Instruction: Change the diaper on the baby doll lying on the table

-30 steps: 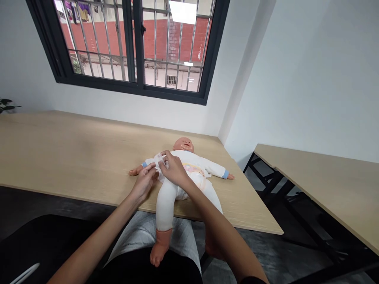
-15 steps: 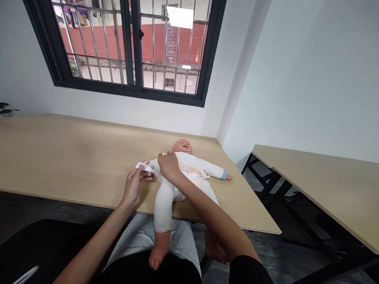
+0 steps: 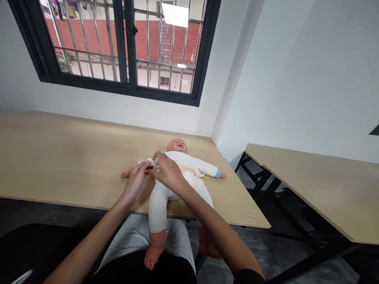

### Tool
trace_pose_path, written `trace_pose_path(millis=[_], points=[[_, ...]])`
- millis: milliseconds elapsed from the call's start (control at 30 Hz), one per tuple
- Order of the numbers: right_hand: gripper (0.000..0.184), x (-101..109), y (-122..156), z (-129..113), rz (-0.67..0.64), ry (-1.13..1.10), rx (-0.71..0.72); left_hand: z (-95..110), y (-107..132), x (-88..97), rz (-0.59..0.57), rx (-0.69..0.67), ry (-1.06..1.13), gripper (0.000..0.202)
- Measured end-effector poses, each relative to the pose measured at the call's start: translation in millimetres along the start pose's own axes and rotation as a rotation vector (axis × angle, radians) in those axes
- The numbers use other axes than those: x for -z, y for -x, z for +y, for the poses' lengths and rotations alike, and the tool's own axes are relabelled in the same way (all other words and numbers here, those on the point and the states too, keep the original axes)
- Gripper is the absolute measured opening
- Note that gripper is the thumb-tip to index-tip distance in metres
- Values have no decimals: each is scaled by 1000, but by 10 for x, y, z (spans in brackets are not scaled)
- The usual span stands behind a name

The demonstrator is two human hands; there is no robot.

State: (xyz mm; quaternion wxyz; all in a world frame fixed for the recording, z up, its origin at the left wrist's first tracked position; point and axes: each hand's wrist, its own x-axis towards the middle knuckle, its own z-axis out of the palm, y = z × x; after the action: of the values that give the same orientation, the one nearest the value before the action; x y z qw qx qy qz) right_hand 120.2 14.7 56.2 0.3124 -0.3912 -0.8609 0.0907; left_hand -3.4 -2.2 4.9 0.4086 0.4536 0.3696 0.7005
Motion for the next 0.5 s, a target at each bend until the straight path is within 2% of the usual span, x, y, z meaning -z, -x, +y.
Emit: trace_pose_path(millis=[100, 167, 233, 300, 400, 500], points=[[8, 46, 66, 181, 109, -85, -100, 64, 6, -121, -107, -58, -127, 17], [3, 86, 108, 296, 171, -213, -160, 92, 14, -155, -122, -140, -260, 18], [4, 129, 154, 382, 223, -321, -212, 89, 1, -169, -151, -266, -422, 28], [5, 169, 196, 439, 255, -348, -254, 48, -45, -179, -253, -366, -561, 44], [3, 218, 236, 492, 277, -218, -308, -58, -140, -185, -425, -356, -680, 53], [3, 233, 246, 554, 250, -143, -387, -144, -186, -154, -464, -306, -731, 42]])
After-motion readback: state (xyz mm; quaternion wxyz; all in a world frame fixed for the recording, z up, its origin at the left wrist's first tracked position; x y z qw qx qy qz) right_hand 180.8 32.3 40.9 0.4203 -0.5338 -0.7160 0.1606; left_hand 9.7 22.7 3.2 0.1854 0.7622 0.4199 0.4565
